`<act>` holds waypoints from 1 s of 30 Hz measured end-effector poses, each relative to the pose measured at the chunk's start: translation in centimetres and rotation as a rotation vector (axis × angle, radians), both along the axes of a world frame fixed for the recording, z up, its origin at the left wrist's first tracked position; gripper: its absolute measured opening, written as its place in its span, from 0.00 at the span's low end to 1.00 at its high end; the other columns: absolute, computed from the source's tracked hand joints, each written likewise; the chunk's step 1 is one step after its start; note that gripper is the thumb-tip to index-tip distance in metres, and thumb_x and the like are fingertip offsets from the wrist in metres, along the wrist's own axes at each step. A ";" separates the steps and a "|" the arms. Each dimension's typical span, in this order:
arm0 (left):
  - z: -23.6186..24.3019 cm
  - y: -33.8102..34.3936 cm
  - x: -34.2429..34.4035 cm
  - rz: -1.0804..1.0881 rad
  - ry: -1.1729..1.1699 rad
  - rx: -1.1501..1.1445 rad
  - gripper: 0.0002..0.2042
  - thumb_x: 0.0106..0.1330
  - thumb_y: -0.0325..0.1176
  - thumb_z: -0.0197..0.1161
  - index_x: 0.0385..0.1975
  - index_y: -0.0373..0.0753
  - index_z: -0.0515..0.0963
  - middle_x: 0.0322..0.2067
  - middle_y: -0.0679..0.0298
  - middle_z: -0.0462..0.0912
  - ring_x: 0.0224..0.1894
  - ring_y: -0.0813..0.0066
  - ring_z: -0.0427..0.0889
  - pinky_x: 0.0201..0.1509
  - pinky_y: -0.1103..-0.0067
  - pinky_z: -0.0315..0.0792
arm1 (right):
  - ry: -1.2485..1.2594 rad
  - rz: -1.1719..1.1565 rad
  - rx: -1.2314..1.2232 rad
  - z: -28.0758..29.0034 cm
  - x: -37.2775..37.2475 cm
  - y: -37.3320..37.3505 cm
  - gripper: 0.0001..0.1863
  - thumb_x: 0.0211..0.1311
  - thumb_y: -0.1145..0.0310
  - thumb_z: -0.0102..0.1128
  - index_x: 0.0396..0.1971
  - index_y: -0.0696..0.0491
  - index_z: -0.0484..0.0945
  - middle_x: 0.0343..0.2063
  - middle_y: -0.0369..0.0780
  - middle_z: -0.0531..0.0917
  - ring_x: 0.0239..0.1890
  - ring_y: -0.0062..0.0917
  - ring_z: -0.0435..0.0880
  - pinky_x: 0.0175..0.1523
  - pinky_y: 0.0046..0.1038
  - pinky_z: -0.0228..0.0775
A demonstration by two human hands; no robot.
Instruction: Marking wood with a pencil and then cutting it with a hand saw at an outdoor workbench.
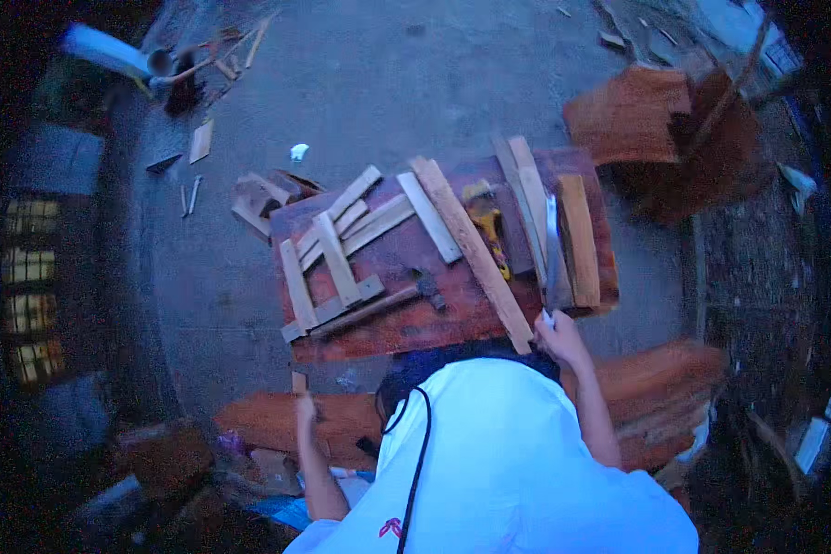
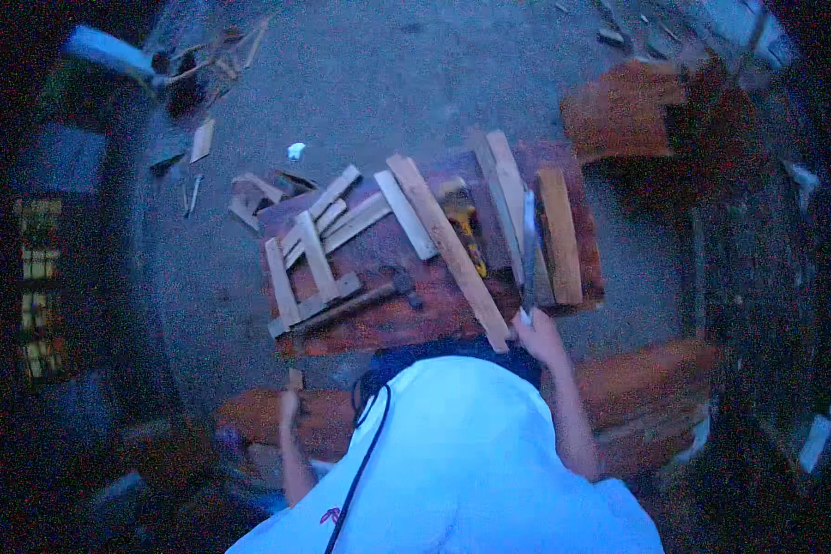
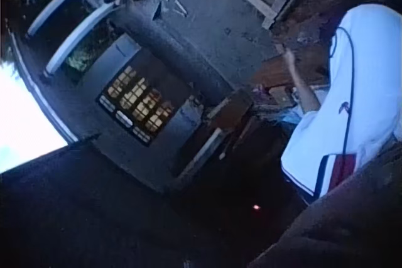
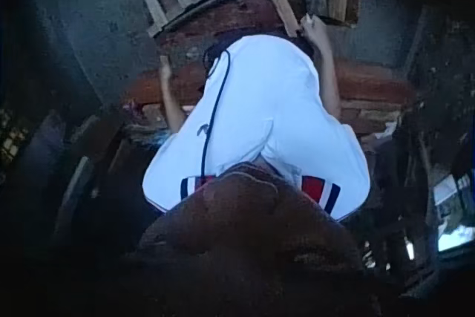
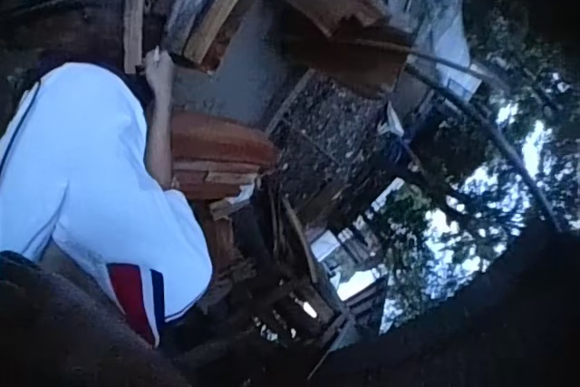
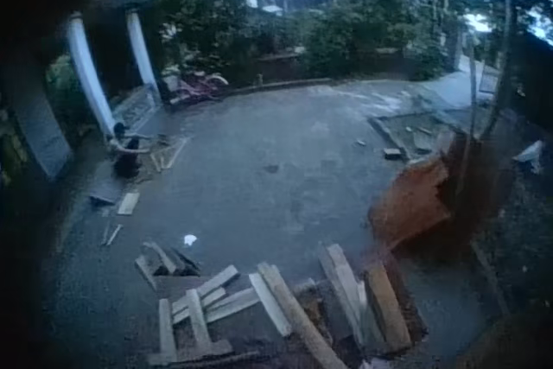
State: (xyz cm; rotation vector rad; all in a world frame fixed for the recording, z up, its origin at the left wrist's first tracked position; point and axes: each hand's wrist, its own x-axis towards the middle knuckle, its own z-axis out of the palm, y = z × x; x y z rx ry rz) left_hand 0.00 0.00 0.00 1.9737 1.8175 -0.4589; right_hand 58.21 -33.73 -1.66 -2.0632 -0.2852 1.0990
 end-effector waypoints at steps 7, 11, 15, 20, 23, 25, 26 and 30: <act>7.9 12.4 24.3 -0.020 -0.600 0.421 0.14 0.70 0.38 0.59 0.38 0.31 0.80 0.31 0.54 0.84 0.33 0.68 0.82 0.40 0.70 0.74 | -0.058 -0.059 0.002 -1.6 1.2 -1.1 0.09 0.72 0.65 0.53 0.38 0.56 0.74 0.23 0.38 0.82 0.21 0.24 0.83 0.26 0.28 0.74; 6.1 14.7 37.7 -0.298 -0.758 0.426 0.15 0.68 0.38 0.59 0.47 0.35 0.81 0.44 0.47 0.84 0.48 0.52 0.83 0.54 0.65 0.75 | 0.030 -0.163 0.016 0.6 0.9 0.1 0.08 0.73 0.67 0.49 0.39 0.56 0.74 0.23 0.37 0.82 0.19 0.23 0.82 0.23 0.26 0.74; -0.4 19.7 42.5 -0.650 -0.637 0.578 0.19 0.66 0.41 0.61 0.52 0.36 0.79 0.51 0.46 0.80 0.54 0.48 0.79 0.59 0.61 0.71 | -0.022 -0.159 0.030 0.0 0.4 0.5 0.08 0.74 0.67 0.48 0.40 0.55 0.73 0.24 0.36 0.80 0.18 0.21 0.80 0.21 0.24 0.71; -1.3 20.4 45.8 -0.843 -0.452 0.368 0.21 0.62 0.42 0.65 0.50 0.33 0.78 0.46 0.46 0.81 0.50 0.45 0.80 0.55 0.60 0.74 | -0.187 -0.129 0.057 -3.3 -0.3 -1.2 0.07 0.74 0.67 0.48 0.40 0.54 0.73 0.23 0.35 0.79 0.17 0.19 0.79 0.21 0.24 0.70; -1.0 19.5 46.0 -0.894 -0.568 0.433 0.17 0.62 0.40 0.66 0.41 0.32 0.78 0.41 0.44 0.82 0.45 0.44 0.81 0.50 0.59 0.75 | -0.008 -0.266 0.096 -0.9 -1.1 -0.3 0.06 0.75 0.68 0.48 0.40 0.53 0.73 0.23 0.35 0.79 0.17 0.18 0.78 0.22 0.23 0.70; 0.8 17.5 47.6 -0.682 -0.587 0.337 0.14 0.63 0.37 0.66 0.39 0.33 0.75 0.36 0.45 0.83 0.41 0.42 0.82 0.45 0.57 0.75 | 0.010 -0.305 0.129 -0.7 -1.6 -0.7 0.05 0.75 0.70 0.47 0.40 0.53 0.72 0.23 0.35 0.79 0.17 0.18 0.78 0.22 0.23 0.69; 1.0 17.5 47.9 -0.690 -0.587 0.338 0.14 0.63 0.37 0.66 0.39 0.33 0.75 0.36 0.45 0.83 0.41 0.42 0.82 0.45 0.57 0.75 | 0.010 -0.312 0.132 -0.6 -1.7 -0.6 0.05 0.75 0.70 0.47 0.40 0.53 0.72 0.23 0.35 0.79 0.17 0.18 0.78 0.22 0.23 0.69; 2.2 18.5 48.0 -0.654 -0.688 0.389 0.10 0.69 0.34 0.60 0.40 0.35 0.71 0.31 0.48 0.82 0.36 0.41 0.82 0.38 0.57 0.73 | 0.033 -0.302 0.146 -1.0 -1.7 0.0 0.05 0.73 0.72 0.45 0.41 0.53 0.71 0.23 0.35 0.78 0.17 0.17 0.76 0.22 0.23 0.69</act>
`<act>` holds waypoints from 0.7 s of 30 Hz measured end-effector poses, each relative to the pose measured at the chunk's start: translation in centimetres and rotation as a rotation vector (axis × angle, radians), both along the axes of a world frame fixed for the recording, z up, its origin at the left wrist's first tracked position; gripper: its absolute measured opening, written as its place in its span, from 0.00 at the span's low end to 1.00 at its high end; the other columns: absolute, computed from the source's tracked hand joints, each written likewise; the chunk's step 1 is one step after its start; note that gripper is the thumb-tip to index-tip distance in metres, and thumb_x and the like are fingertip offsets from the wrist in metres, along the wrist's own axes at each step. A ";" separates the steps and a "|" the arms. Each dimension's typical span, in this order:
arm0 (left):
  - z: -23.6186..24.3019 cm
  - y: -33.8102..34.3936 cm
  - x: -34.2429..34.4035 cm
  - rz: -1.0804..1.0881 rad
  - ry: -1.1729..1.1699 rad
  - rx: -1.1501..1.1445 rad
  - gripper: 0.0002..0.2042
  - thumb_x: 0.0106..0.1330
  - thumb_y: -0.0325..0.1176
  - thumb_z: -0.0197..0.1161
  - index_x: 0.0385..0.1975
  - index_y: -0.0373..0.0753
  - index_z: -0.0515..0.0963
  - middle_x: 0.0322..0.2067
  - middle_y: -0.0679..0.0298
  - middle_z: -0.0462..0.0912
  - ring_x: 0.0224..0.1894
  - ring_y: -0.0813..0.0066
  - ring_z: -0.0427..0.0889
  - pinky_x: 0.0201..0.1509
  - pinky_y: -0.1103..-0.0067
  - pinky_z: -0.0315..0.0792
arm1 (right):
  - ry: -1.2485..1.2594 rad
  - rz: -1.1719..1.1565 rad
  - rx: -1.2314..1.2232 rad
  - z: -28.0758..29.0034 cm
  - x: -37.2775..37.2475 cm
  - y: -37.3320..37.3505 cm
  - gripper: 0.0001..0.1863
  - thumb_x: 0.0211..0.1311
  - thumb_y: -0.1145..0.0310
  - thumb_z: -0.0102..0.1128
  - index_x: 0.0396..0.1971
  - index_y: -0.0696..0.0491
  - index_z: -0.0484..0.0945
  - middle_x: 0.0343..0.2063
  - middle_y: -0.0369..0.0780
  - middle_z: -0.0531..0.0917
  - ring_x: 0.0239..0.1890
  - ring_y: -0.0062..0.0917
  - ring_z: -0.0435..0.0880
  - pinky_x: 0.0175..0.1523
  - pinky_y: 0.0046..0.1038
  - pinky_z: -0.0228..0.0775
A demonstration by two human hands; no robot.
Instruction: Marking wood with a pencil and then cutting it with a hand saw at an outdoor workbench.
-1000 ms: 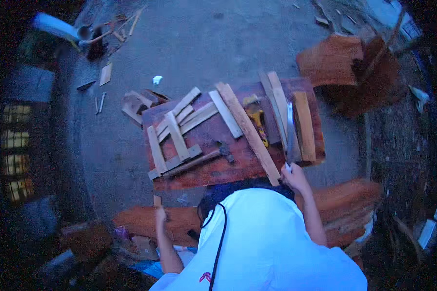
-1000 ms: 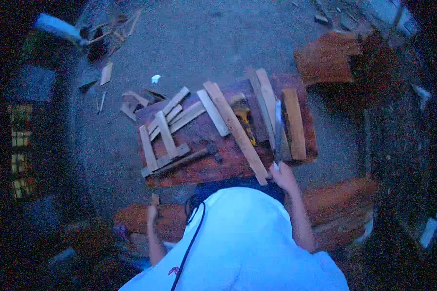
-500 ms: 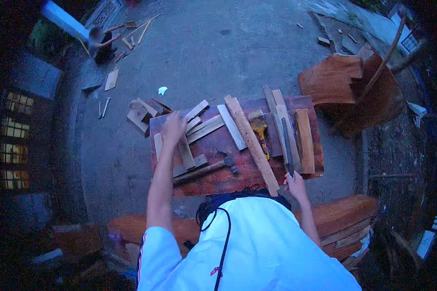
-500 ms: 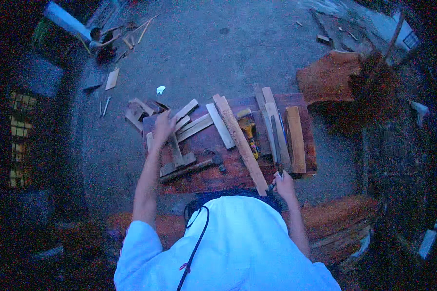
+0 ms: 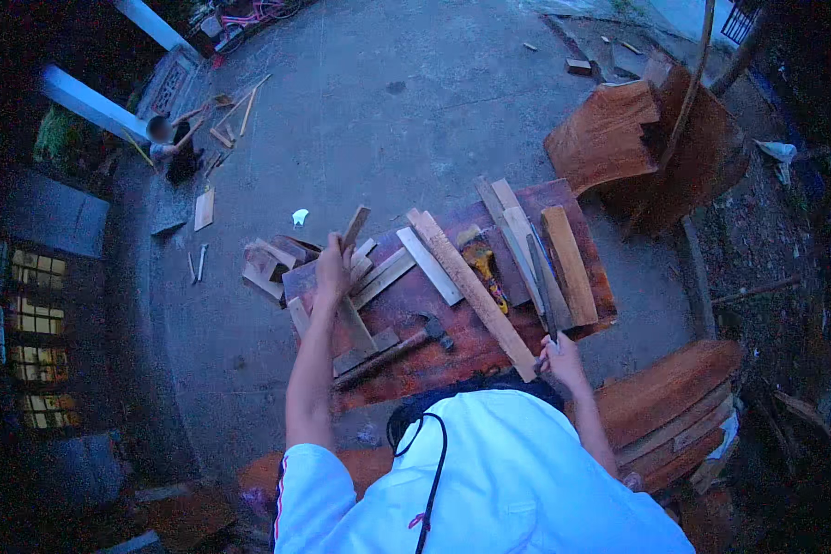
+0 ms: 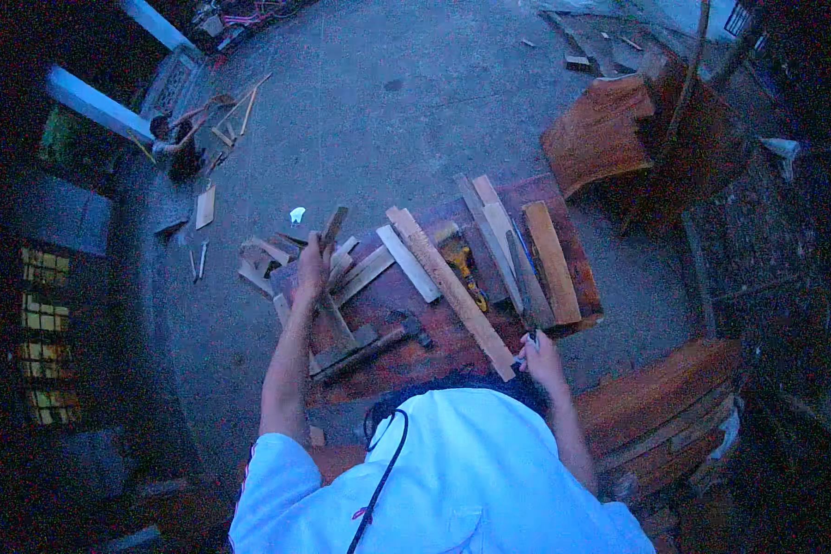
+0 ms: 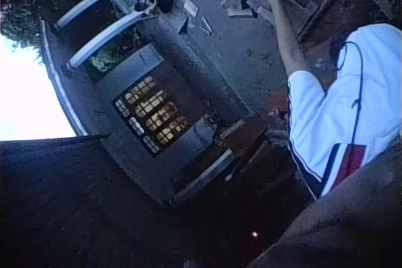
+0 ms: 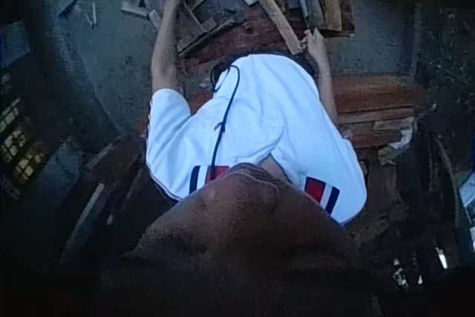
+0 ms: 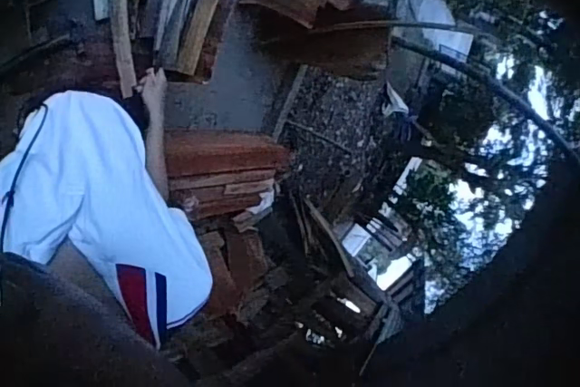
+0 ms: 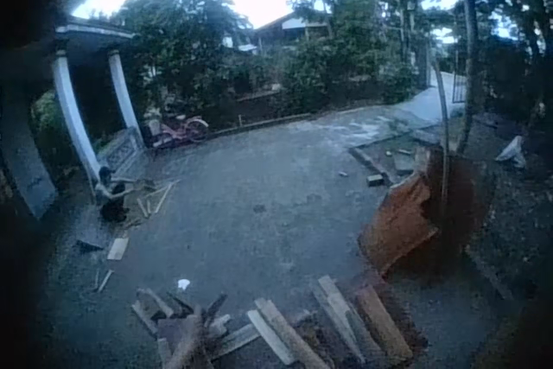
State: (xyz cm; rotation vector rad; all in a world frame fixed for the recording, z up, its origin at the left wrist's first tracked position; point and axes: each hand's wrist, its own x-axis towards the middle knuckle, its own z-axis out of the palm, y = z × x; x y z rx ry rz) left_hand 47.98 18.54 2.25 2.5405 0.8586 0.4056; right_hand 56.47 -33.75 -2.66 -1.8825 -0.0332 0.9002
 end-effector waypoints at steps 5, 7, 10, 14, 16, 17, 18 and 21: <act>3.7 -1.0 2.4 -0.101 -0.283 0.177 0.06 0.74 0.32 0.54 0.41 0.37 0.71 0.28 0.51 0.81 0.32 0.45 0.83 0.33 0.60 0.74 | 0.003 0.018 -0.027 0.5 0.3 -0.2 0.05 0.73 0.73 0.46 0.41 0.53 0.73 0.22 0.34 0.77 0.19 0.17 0.75 0.25 0.23 0.69; 6.5 -2.3 3.9 -0.141 -0.539 0.220 0.06 0.75 0.31 0.53 0.44 0.38 0.72 0.27 0.54 0.81 0.29 0.54 0.84 0.30 0.65 0.74 | -0.222 0.021 -0.019 -0.5 0.1 -0.7 0.09 0.72 0.68 0.47 0.40 0.55 0.76 0.23 0.37 0.78 0.24 0.23 0.78 0.31 0.30 0.71; 12.7 -7.0 6.0 -0.232 -0.544 0.057 0.06 0.74 0.32 0.55 0.43 0.37 0.75 0.25 0.59 0.80 0.25 0.69 0.82 0.29 0.71 0.73 | -0.241 0.009 -0.167 3.5 0.5 0.4 0.13 0.74 0.63 0.47 0.39 0.55 0.77 0.22 0.37 0.77 0.27 0.23 0.77 0.34 0.32 0.70; 12.7 -12.5 6.4 -0.434 -0.159 -0.305 0.10 0.73 0.33 0.57 0.44 0.33 0.75 0.21 0.62 0.78 0.26 0.76 0.79 0.32 0.76 0.72 | -0.322 -0.087 -0.016 6.1 0.2 1.3 0.16 0.75 0.60 0.46 0.43 0.57 0.78 0.21 0.38 0.76 0.25 0.23 0.76 0.34 0.32 0.70; 11.3 -16.7 6.6 -0.446 0.235 -0.512 0.17 0.75 0.42 0.55 0.36 0.32 0.79 0.25 0.56 0.81 0.31 0.70 0.82 0.37 0.71 0.74 | -0.266 -0.137 -0.019 6.3 0.6 1.6 0.17 0.75 0.59 0.47 0.44 0.58 0.77 0.22 0.40 0.78 0.26 0.28 0.79 0.34 0.34 0.70; 9.3 -18.8 6.9 -0.460 0.248 -0.536 0.17 0.75 0.42 0.55 0.36 0.32 0.79 0.25 0.56 0.81 0.31 0.70 0.82 0.37 0.71 0.74 | -0.218 -0.186 -0.004 6.3 0.7 1.5 0.17 0.75 0.59 0.47 0.44 0.59 0.77 0.23 0.43 0.80 0.27 0.32 0.81 0.35 0.36 0.71; 6.8 -20.5 6.7 -0.468 0.273 -0.565 0.19 0.75 0.44 0.53 0.35 0.31 0.79 0.25 0.53 0.82 0.32 0.65 0.83 0.38 0.68 0.74 | -0.210 -0.189 -0.021 6.3 0.7 1.7 0.17 0.75 0.59 0.47 0.44 0.59 0.77 0.23 0.43 0.80 0.27 0.32 0.81 0.35 0.36 0.71; 1.2 -24.2 6.6 -0.481 0.260 -0.603 0.23 0.75 0.48 0.51 0.34 0.31 0.80 0.25 0.49 0.82 0.33 0.58 0.84 0.39 0.64 0.74 | -0.505 -0.096 -0.035 6.0 0.7 2.4 0.15 0.75 0.62 0.48 0.39 0.58 0.78 0.19 0.40 0.76 0.22 0.25 0.77 0.30 0.33 0.67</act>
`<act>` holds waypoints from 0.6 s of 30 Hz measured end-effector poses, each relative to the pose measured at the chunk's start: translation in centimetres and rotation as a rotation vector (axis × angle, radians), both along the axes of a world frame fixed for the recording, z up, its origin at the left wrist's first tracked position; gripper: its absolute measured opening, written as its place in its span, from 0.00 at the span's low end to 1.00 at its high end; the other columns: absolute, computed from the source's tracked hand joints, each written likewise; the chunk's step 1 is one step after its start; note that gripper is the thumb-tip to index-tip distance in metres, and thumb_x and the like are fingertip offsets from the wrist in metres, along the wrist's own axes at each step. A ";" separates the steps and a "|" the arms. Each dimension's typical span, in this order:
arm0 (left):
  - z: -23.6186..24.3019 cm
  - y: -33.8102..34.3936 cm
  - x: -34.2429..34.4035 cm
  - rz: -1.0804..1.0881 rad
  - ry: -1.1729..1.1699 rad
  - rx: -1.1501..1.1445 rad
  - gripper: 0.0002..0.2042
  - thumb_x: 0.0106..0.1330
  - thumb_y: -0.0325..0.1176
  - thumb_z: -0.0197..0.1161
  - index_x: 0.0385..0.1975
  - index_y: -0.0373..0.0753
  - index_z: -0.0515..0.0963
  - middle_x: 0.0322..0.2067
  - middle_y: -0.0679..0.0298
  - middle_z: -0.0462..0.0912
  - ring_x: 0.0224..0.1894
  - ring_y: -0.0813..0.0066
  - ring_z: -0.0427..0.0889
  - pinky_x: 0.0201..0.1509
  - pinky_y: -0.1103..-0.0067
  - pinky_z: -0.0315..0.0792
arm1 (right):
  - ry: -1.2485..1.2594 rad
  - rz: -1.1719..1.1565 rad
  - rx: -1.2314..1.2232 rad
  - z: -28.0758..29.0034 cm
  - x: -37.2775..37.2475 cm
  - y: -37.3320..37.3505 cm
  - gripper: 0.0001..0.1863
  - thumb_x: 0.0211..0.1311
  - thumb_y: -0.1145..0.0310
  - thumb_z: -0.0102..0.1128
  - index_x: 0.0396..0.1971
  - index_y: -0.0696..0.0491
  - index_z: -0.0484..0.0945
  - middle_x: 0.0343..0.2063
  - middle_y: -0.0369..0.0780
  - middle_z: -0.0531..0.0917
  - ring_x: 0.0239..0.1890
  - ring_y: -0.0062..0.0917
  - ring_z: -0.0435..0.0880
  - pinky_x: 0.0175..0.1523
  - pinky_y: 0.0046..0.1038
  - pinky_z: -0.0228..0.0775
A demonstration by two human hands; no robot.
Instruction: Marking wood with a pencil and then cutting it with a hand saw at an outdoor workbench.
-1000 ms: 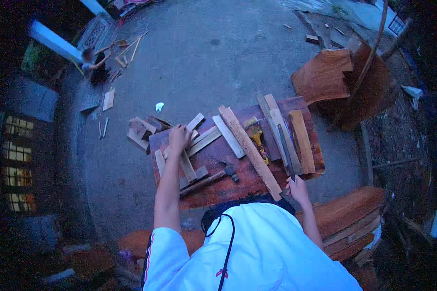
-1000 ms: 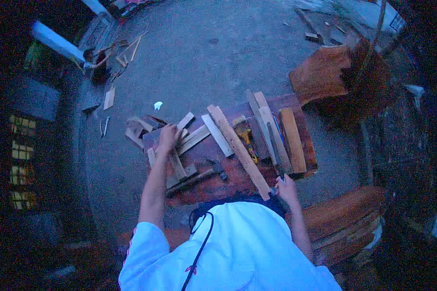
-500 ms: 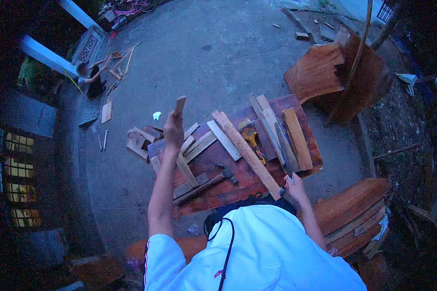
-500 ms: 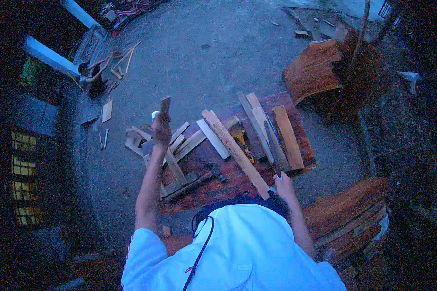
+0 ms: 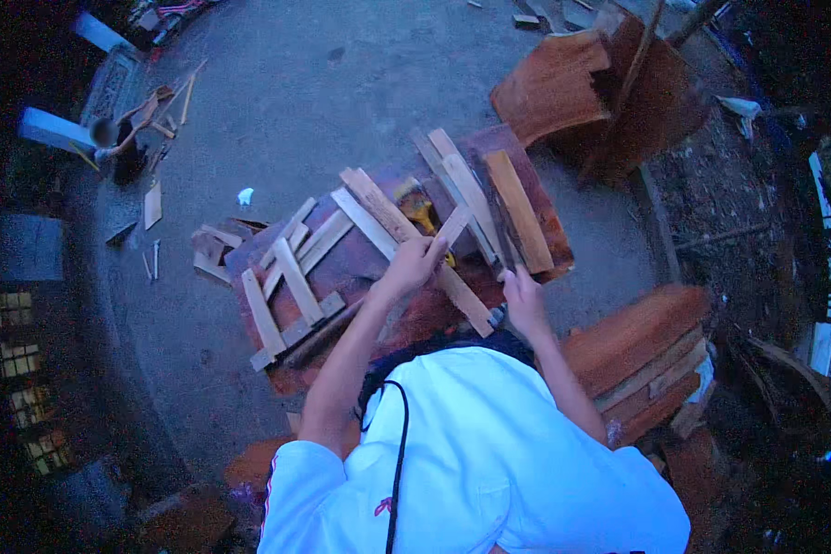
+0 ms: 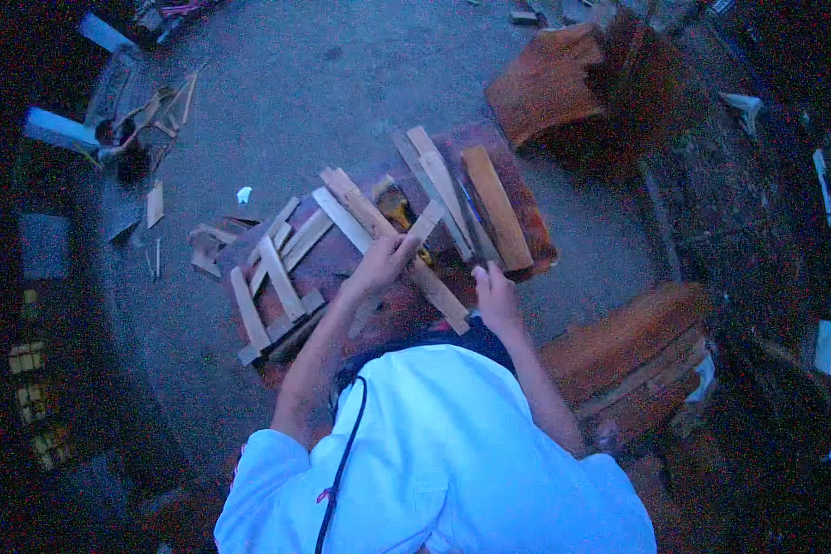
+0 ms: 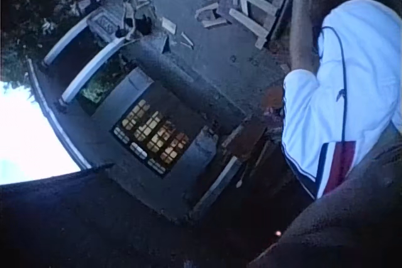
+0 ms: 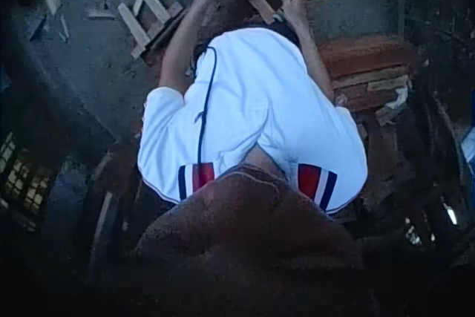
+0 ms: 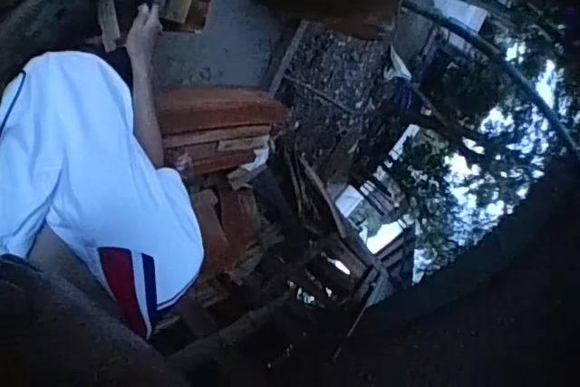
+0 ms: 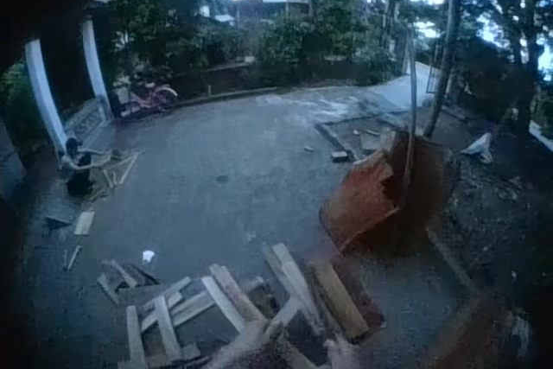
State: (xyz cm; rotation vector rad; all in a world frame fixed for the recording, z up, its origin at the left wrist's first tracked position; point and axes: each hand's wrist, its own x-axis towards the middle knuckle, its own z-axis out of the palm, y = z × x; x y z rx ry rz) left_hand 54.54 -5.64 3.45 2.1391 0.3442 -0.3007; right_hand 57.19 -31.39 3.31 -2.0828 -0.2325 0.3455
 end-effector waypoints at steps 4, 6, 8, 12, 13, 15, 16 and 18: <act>-2.0 -2.5 -0.8 0.084 -0.015 -0.124 0.24 0.75 0.50 0.50 0.36 0.31 0.81 0.27 0.46 0.83 0.33 0.51 0.84 0.40 0.61 0.73 | 0.087 0.097 -0.124 -0.5 -0.2 -0.3 0.15 0.73 0.61 0.49 0.44 0.58 0.76 0.30 0.57 0.82 0.38 0.57 0.81 0.39 0.50 0.70; -2.1 -2.7 -1.3 0.042 -0.022 -0.087 0.24 0.75 0.50 0.50 0.37 0.32 0.82 0.29 0.45 0.83 0.34 0.49 0.84 0.40 0.61 0.73 | 0.095 0.136 -0.122 -1.4 -0.6 -0.7 0.16 0.73 0.60 0.49 0.46 0.59 0.76 0.30 0.57 0.82 0.38 0.56 0.82 0.39 0.50 0.71; -1.7 -2.8 -1.9 0.005 -0.028 -0.046 0.24 0.75 0.50 0.50 0.39 0.33 0.82 0.31 0.44 0.84 0.35 0.46 0.84 0.41 0.60 0.74 | 0.082 0.147 -0.142 -1.9 -1.0 -0.7 0.18 0.74 0.59 0.49 0.48 0.59 0.76 0.30 0.57 0.82 0.38 0.55 0.82 0.39 0.51 0.71; 0.7 -3.0 -2.4 -0.025 0.019 0.202 0.22 0.74 0.49 0.51 0.37 0.35 0.81 0.31 0.44 0.83 0.36 0.43 0.83 0.42 0.55 0.74 | -0.059 0.186 -0.149 -2.9 -1.3 -0.5 0.18 0.74 0.59 0.47 0.49 0.59 0.76 0.29 0.57 0.82 0.36 0.55 0.82 0.39 0.51 0.71; 0.7 -2.9 -2.7 -0.010 0.006 0.266 0.21 0.74 0.48 0.51 0.35 0.35 0.80 0.31 0.44 0.83 0.36 0.42 0.82 0.42 0.54 0.74 | -0.051 0.216 -0.175 -2.5 -1.3 -0.2 0.18 0.74 0.59 0.47 0.47 0.59 0.76 0.29 0.57 0.82 0.35 0.55 0.82 0.38 0.52 0.72; 0.1 -2.7 -3.1 0.006 -0.004 0.291 0.20 0.75 0.48 0.50 0.34 0.35 0.78 0.30 0.44 0.82 0.36 0.42 0.82 0.42 0.53 0.74 | -0.046 0.254 -0.177 -2.5 -1.1 0.2 0.17 0.74 0.60 0.47 0.45 0.59 0.75 0.29 0.57 0.82 0.35 0.56 0.82 0.38 0.53 0.71; -0.3 -2.6 -3.3 0.016 -0.018 0.318 0.20 0.75 0.47 0.49 0.34 0.35 0.76 0.30 0.44 0.82 0.35 0.41 0.82 0.41 0.52 0.74 | -0.043 0.284 -0.178 -2.5 -1.0 0.4 0.16 0.74 0.60 0.47 0.44 0.59 0.74 0.29 0.58 0.82 0.34 0.56 0.82 0.38 0.54 0.71; -1.1 -2.4 -4.2 0.014 -0.016 0.341 0.19 0.75 0.47 0.49 0.34 0.35 0.75 0.30 0.44 0.82 0.35 0.41 0.82 0.40 0.52 0.74 | -0.039 0.316 -0.226 -2.4 -1.1 0.7 0.15 0.74 0.60 0.47 0.42 0.58 0.73 0.28 0.58 0.82 0.34 0.56 0.82 0.38 0.55 0.71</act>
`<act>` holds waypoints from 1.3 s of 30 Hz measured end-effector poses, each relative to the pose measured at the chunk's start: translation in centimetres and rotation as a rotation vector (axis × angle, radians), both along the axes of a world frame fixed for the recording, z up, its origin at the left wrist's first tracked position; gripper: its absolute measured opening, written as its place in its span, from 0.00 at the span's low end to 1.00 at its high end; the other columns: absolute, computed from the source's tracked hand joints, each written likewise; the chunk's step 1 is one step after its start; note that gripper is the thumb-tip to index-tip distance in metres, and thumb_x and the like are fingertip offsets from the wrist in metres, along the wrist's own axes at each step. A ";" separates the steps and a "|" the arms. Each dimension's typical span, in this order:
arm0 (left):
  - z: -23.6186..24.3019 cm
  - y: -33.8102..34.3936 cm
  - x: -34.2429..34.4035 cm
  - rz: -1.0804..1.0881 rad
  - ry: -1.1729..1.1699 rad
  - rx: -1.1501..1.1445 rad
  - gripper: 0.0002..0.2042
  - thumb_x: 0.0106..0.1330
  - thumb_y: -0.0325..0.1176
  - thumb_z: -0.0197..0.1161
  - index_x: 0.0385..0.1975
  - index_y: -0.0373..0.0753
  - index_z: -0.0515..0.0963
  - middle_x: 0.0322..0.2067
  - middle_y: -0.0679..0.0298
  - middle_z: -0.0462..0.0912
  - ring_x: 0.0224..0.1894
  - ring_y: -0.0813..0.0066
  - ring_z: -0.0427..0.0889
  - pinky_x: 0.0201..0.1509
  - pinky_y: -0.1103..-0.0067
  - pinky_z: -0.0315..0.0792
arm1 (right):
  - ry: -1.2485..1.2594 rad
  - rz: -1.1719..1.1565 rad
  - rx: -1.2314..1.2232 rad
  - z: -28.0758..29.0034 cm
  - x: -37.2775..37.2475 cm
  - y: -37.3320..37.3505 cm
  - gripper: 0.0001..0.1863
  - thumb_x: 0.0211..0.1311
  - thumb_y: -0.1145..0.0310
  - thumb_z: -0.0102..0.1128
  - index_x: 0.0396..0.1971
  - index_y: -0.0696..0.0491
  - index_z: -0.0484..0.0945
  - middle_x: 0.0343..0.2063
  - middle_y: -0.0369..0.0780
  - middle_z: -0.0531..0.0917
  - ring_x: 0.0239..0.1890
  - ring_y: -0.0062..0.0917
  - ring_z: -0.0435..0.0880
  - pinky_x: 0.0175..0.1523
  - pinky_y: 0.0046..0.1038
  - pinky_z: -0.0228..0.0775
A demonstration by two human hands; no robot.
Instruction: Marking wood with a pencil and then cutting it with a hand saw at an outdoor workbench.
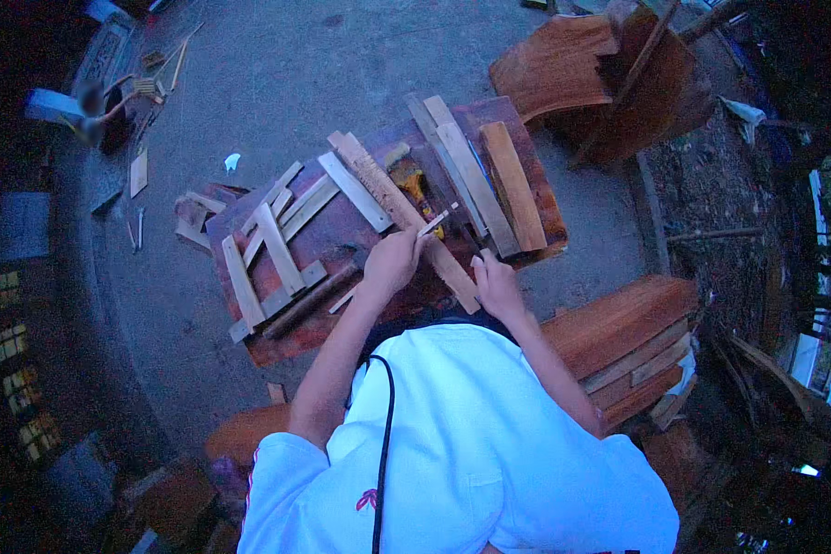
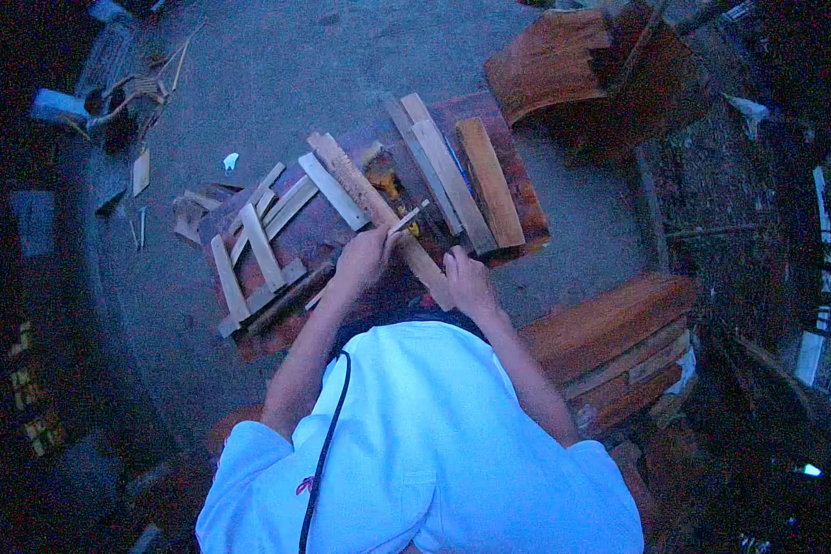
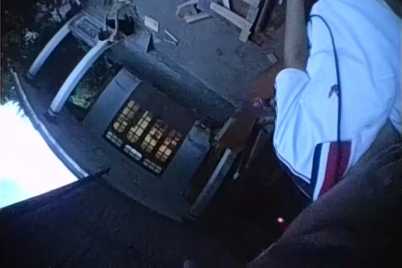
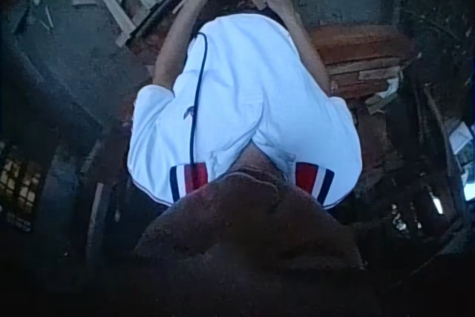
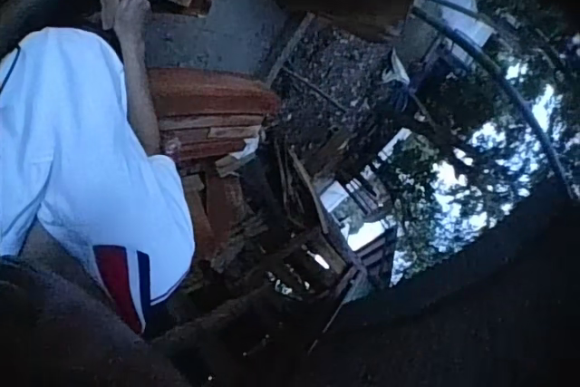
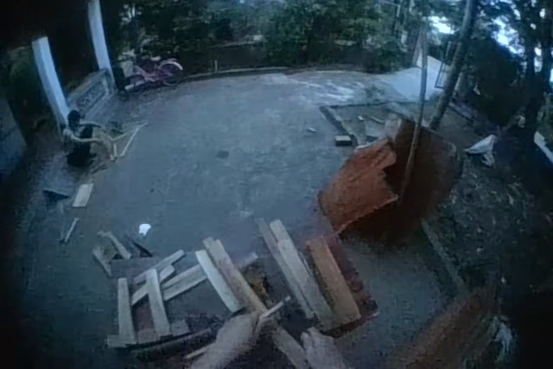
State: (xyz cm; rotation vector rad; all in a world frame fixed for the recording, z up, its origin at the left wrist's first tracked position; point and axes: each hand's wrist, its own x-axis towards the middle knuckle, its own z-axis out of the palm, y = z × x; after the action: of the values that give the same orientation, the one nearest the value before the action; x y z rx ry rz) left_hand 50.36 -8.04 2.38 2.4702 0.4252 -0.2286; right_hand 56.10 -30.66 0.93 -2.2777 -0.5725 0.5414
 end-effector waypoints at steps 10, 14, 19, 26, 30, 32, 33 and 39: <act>-1.1 -0.3 -2.9 0.095 0.067 0.034 0.18 0.75 0.48 0.50 0.38 0.37 0.73 0.28 0.44 0.82 0.33 0.40 0.83 0.36 0.51 0.75 | -0.039 0.160 -0.097 -0.5 -0.6 0.6 0.10 0.74 0.63 0.47 0.39 0.55 0.70 0.25 0.56 0.81 0.32 0.56 0.82 0.35 0.55 0.71; -1.3 -0.5 -2.9 0.111 0.074 0.033 0.18 0.75 0.48 0.50 0.37 0.37 0.73 0.27 0.45 0.82 0.32 0.41 0.83 0.34 0.51 0.76 | -0.058 0.200 -0.092 0.0 -0.7 0.9 0.10 0.74 0.64 0.47 0.39 0.56 0.69 0.25 0.55 0.81 0.31 0.55 0.82 0.34 0.55 0.71; -1.4 -0.7 -2.8 0.078 0.034 0.149 0.18 0.74 0.46 0.52 0.34 0.35 0.74 0.24 0.49 0.83 0.27 0.48 0.85 0.30 0.56 0.78 | -0.078 0.190 -0.079 0.4 -0.7 1.0 0.10 0.74 0.63 0.47 0.38 0.55 0.68 0.23 0.54 0.80 0.30 0.54 0.82 0.34 0.54 0.71; -1.2 -1.2 -3.0 0.107 0.030 0.149 0.17 0.73 0.45 0.54 0.34 0.35 0.74 0.23 0.50 0.83 0.26 0.49 0.85 0.29 0.57 0.78 | -0.102 0.214 -0.076 0.6 -1.1 0.9 0.10 0.74 0.63 0.47 0.37 0.54 0.68 0.23 0.55 0.80 0.30 0.54 0.82 0.33 0.55 0.70; -1.8 -1.3 -2.9 0.116 0.032 0.135 0.16 0.73 0.45 0.53 0.35 0.36 0.74 0.23 0.50 0.83 0.26 0.49 0.85 0.30 0.58 0.79 | -0.074 0.187 -0.092 0.3 -1.1 1.1 0.11 0.74 0.63 0.46 0.38 0.55 0.69 0.23 0.56 0.80 0.30 0.56 0.81 0.33 0.56 0.69; -2.0 -1.2 -3.1 0.119 0.029 0.129 0.16 0.73 0.45 0.53 0.35 0.36 0.74 0.23 0.50 0.83 0.26 0.49 0.85 0.30 0.58 0.79 | -0.085 0.180 -0.076 0.2 -1.1 1.2 0.11 0.74 0.63 0.46 0.38 0.55 0.70 0.23 0.56 0.80 0.30 0.56 0.81 0.33 0.56 0.69; -2.0 -1.1 -3.0 0.121 0.045 0.111 0.16 0.74 0.46 0.52 0.36 0.36 0.74 0.24 0.49 0.83 0.28 0.47 0.85 0.30 0.55 0.78 | -0.067 0.174 -0.095 0.4 -1.0 1.2 0.10 0.74 0.63 0.47 0.39 0.56 0.70 0.25 0.57 0.80 0.31 0.56 0.81 0.34 0.56 0.69; -1.6 -1.4 -3.0 0.133 0.039 0.102 0.16 0.74 0.45 0.52 0.35 0.36 0.74 0.23 0.49 0.83 0.26 0.48 0.85 0.29 0.57 0.79 | -0.021 0.167 -0.151 0.8 -1.5 0.1 0.12 0.75 0.61 0.44 0.40 0.56 0.71 0.25 0.58 0.80 0.31 0.57 0.81 0.35 0.57 0.69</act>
State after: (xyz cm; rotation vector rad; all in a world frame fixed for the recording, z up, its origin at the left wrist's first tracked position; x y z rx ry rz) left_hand 47.32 -9.46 0.75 2.5277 0.6301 -0.2053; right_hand 54.58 -30.58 1.72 -2.3935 -0.7594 0.6628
